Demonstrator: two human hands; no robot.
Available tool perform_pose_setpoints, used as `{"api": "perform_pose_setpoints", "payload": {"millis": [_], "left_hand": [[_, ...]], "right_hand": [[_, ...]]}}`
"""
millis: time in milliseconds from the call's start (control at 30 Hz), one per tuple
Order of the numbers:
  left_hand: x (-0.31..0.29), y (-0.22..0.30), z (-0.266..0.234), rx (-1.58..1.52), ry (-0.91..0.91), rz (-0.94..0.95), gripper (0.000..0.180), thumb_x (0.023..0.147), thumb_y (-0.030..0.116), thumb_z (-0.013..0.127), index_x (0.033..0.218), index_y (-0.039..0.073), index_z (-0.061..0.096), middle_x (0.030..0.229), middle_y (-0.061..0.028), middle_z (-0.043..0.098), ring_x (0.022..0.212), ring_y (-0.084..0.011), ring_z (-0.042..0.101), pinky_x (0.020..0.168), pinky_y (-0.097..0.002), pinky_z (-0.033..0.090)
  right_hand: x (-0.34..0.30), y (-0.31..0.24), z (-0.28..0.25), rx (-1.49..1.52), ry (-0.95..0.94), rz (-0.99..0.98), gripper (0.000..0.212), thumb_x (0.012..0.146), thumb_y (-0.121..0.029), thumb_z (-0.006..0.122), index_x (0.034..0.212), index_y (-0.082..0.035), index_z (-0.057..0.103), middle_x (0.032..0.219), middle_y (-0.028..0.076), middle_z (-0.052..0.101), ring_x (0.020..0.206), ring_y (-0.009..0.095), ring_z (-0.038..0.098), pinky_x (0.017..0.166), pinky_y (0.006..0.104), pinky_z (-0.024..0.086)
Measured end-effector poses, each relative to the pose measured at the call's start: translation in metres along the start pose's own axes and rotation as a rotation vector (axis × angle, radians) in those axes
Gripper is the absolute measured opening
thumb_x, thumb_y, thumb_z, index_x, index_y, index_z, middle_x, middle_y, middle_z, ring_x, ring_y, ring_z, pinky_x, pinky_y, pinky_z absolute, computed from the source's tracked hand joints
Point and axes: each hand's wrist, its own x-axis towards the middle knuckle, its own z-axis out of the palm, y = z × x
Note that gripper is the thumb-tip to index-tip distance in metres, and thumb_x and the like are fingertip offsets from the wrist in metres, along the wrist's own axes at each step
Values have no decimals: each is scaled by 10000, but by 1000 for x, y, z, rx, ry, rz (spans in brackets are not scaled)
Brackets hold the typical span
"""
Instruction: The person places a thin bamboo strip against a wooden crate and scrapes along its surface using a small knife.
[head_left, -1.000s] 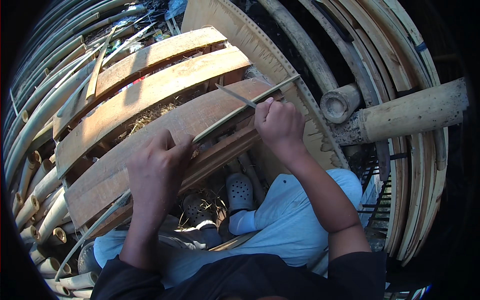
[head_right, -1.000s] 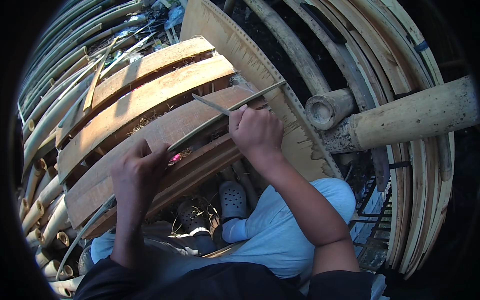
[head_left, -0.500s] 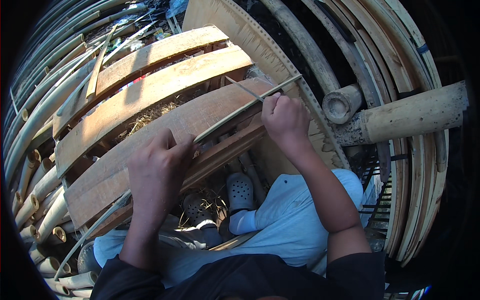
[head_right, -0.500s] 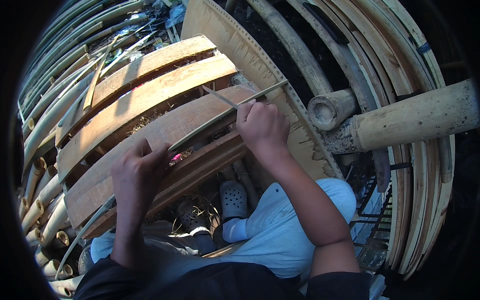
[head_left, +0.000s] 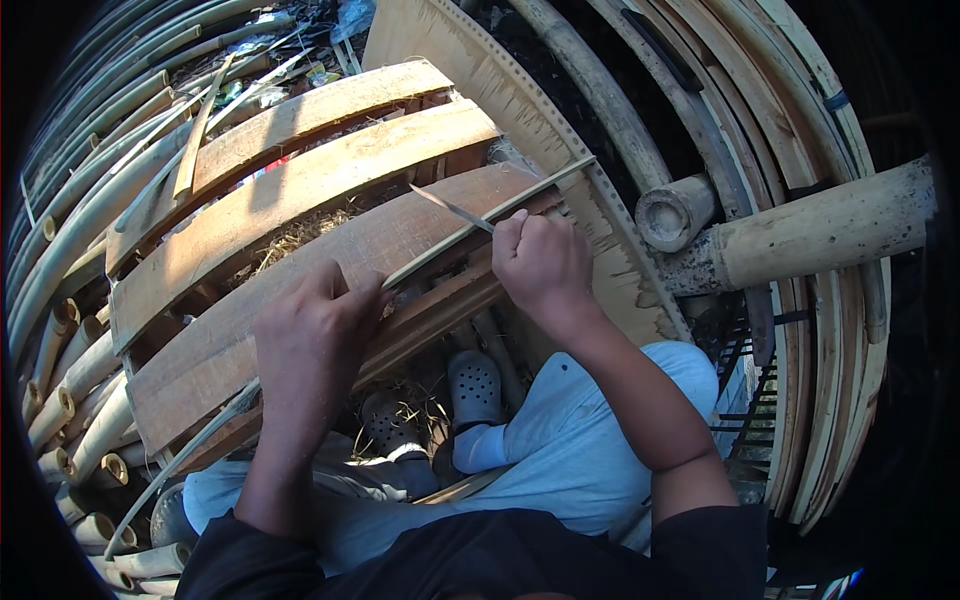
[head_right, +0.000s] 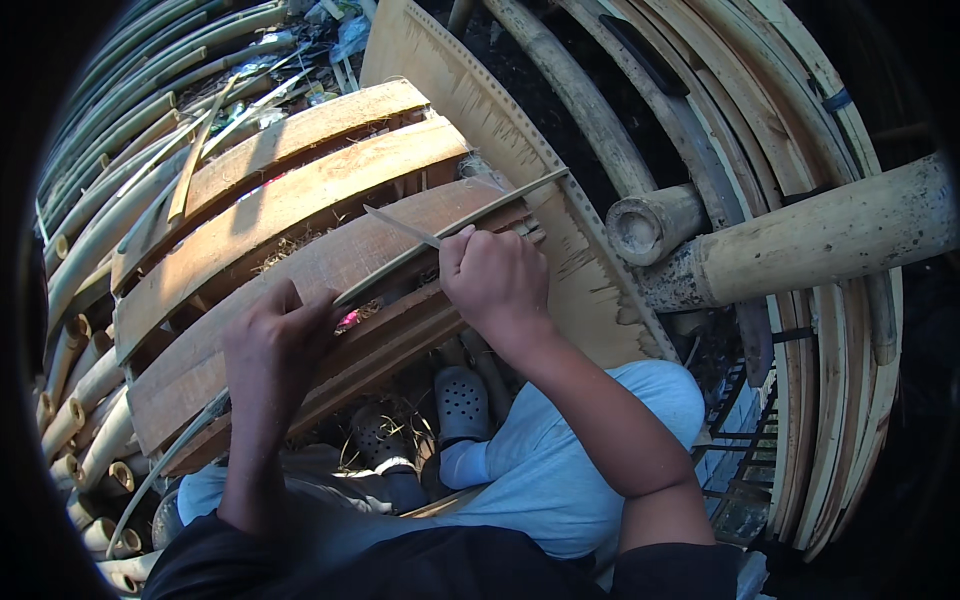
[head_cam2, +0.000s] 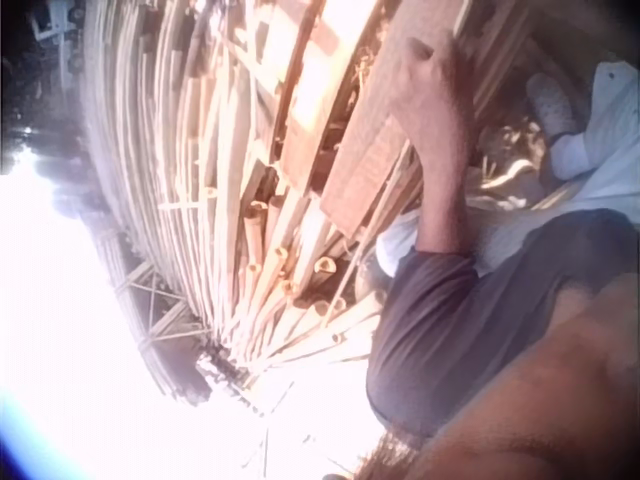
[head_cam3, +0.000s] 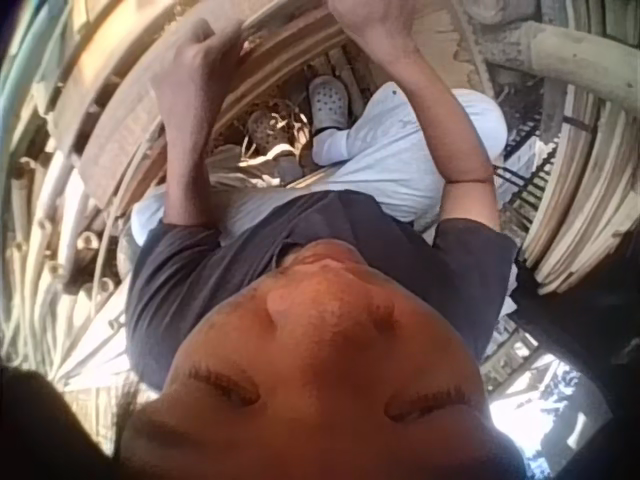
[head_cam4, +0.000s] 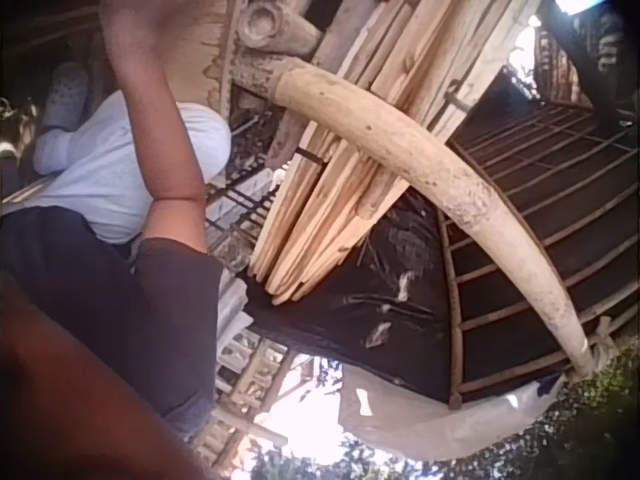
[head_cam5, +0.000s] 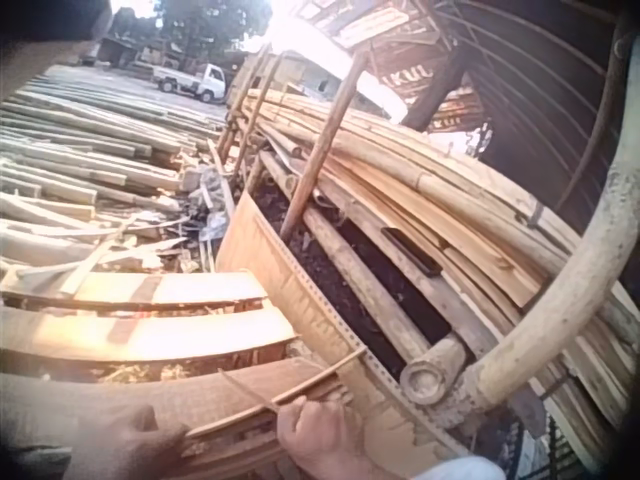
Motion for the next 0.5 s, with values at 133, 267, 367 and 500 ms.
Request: {"api": "perform_pose_setpoints", "payload": {"millis": [133,267,367,500], "left_hand": [[1,-2,-2,-6,1,-10,134,874,291,729,923,168,705,738,-62,515,668,-254,595,570,-417,446],[-1,-4,2,-15,-7,19,146,887,307,718,922,166,704,738,-64,516,666,-260,596,570,-418,445],[1,-5,2,-16,48,9,144,833,275,782,935,177,757,693,-80,519,602,-269,569,550,-418,432],[3,-6,2,-16,28,-8,157,829,293,784,924,173,753,693,-79,520,603,-271,566,548,-419,429]], "right_hand": [[-7,-11,-1,-10,42,-8,476,946,-266,464,637,8,700,662,264,663,665,447,692,670,546,574],[-4,2,1,-11,54,-15,490,957,-249,446,620,20,680,636,268,643,631,447,677,654,546,568],[-7,-9,-2,0,70,-18,492,963,-240,427,637,34,675,630,284,626,627,467,661,671,560,552],[-7,-1,-4,-7,32,-45,484,958,-242,435,642,31,678,630,276,632,622,457,665,657,554,554]]}}
